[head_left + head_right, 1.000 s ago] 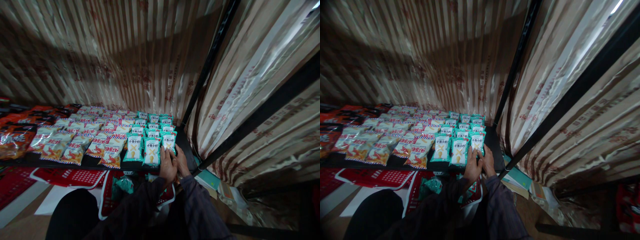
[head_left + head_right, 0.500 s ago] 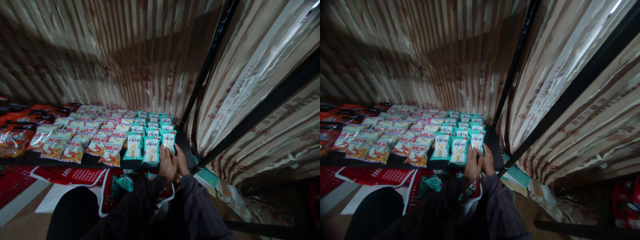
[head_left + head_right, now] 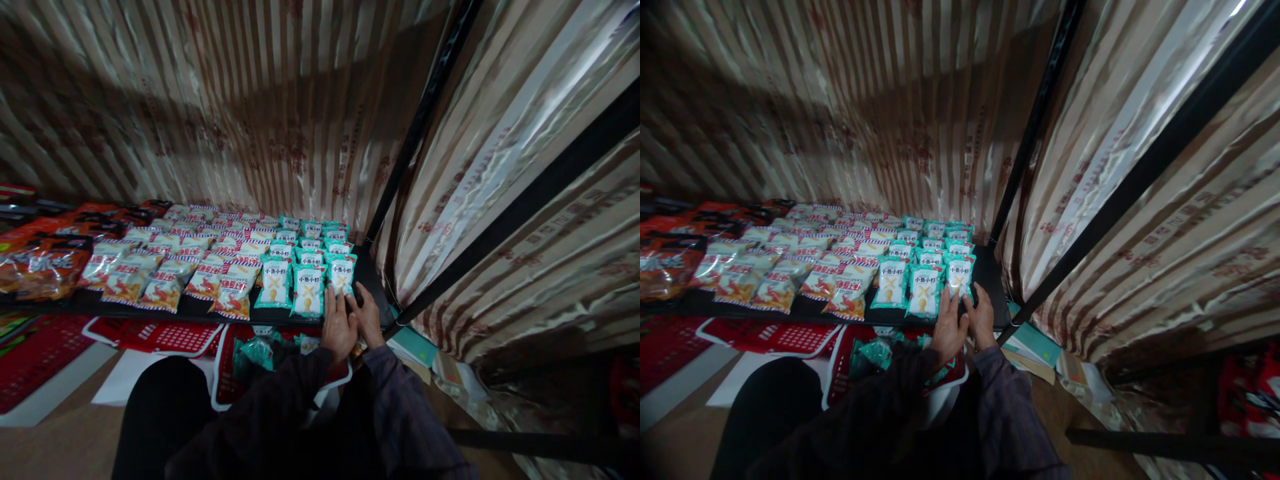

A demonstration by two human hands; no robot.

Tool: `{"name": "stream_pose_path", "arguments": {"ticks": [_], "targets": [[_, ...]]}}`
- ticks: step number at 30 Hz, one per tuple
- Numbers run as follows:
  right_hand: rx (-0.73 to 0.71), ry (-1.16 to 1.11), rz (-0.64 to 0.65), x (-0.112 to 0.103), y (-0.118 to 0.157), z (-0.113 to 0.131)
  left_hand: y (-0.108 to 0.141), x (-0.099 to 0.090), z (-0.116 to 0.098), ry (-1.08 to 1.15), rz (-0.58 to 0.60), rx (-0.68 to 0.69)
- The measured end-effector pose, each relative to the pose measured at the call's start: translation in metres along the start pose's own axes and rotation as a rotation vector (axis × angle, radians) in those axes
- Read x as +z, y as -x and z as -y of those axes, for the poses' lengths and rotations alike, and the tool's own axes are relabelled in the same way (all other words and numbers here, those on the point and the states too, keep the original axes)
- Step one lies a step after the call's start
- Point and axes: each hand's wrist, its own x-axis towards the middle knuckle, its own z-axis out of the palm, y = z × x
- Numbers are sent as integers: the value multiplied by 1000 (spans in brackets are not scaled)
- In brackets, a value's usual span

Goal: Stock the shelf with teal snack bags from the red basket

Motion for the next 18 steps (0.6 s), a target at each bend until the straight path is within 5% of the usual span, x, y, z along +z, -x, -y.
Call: {"name": "stream_pose_path", "arguments": {"ticks": [6, 12, 14, 18], "targets": [[-63, -62, -125, -14, 45, 32, 31, -10, 10, 50, 4, 25], [-129, -124, 82, 5, 119, 46, 80, -36, 48, 68, 41, 17], [-112, -110, 189, 23, 139, 42, 93, -45, 65, 61, 49, -86], [-40, 11, 426, 69, 159, 30, 100, -63, 100, 60, -10, -526]]}}
